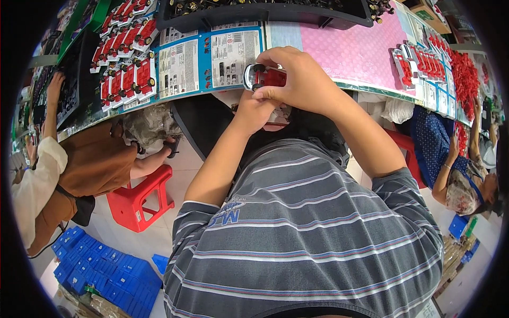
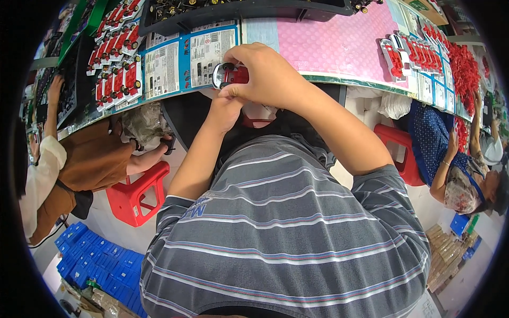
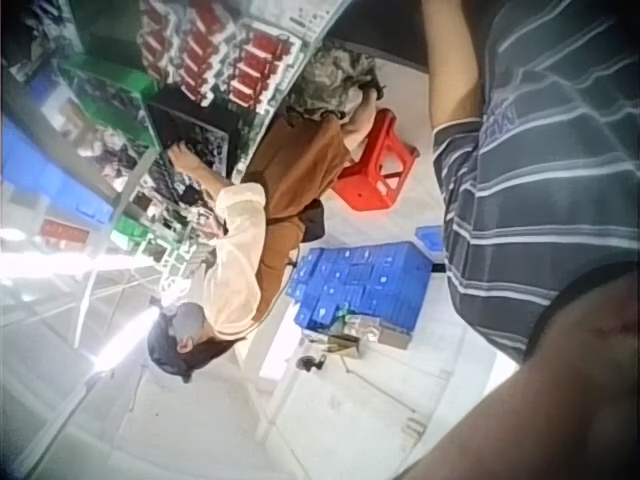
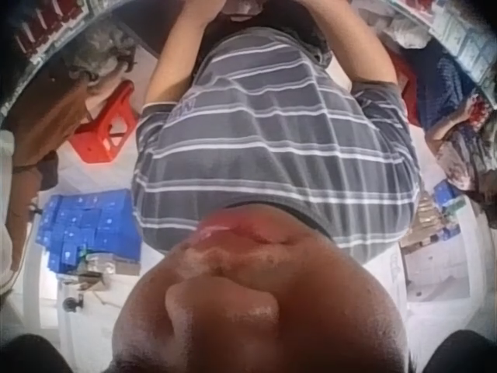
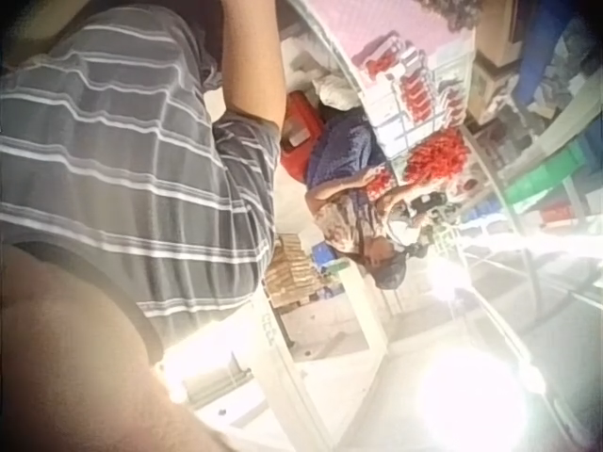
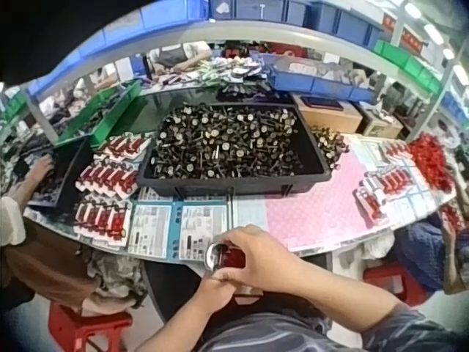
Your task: The person assembles toy cars by inserting wheel axles into car bodies, attaching chassis plates onto them by hand, and lining up the assembled cars on the table.
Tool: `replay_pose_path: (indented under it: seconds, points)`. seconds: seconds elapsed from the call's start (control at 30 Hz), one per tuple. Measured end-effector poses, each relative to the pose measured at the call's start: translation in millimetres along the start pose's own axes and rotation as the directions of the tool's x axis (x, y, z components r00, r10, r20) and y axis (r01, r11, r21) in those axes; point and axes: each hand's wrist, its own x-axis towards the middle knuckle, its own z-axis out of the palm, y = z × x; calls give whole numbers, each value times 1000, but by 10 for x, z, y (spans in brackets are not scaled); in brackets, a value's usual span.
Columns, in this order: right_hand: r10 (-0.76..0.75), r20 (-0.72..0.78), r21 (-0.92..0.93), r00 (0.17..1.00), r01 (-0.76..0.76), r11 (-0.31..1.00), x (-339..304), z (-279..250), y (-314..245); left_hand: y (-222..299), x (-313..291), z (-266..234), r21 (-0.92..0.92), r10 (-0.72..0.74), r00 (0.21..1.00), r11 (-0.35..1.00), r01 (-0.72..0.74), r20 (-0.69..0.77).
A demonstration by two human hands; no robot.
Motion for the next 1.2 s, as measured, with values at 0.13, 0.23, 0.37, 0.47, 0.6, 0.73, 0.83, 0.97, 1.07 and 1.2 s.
replay_pose_path:
  seconds: [0.13,0.23,0.37,0.47,0.6,0.73,0.83,0.97,1.07,1.2]
  points:
    - [28,19,8,999,-28,1000,-25,-28,41,32,-6,2,98,32,999,995,-34,20]
    - [133,-42,160,990,-125,979,-45,-194,99,148,-29,36,-103,57,998,993,-56,6]
    - [199,-142,91,970,-187,978,-88,-353,443,160,-137,-177,-242,60,998,969,-56,11]
    - [368,-32,210,929,-354,911,-195,-266,627,283,-206,-267,-357,84,989,926,-121,-118]
    - [305,61,249,950,-310,917,-358,-41,544,380,-261,-533,-212,80,971,969,-130,-226]
    - [314,224,565,923,-385,730,-238,317,222,563,-281,-742,-78,81,957,991,-107,-280]
    - [311,273,660,910,-412,629,-70,673,54,623,-200,-872,-27,42,963,998,-51,-266]
    - [319,246,598,915,-402,694,173,898,27,703,-148,-1004,143,72,873,990,-3,-483]
    - [241,229,586,943,-331,739,413,1050,-3,873,-176,-1067,379,117,747,906,190,-654]
    - [205,171,340,964,-253,906,600,1137,-173,741,-191,-1253,620,308,719,755,214,-623]
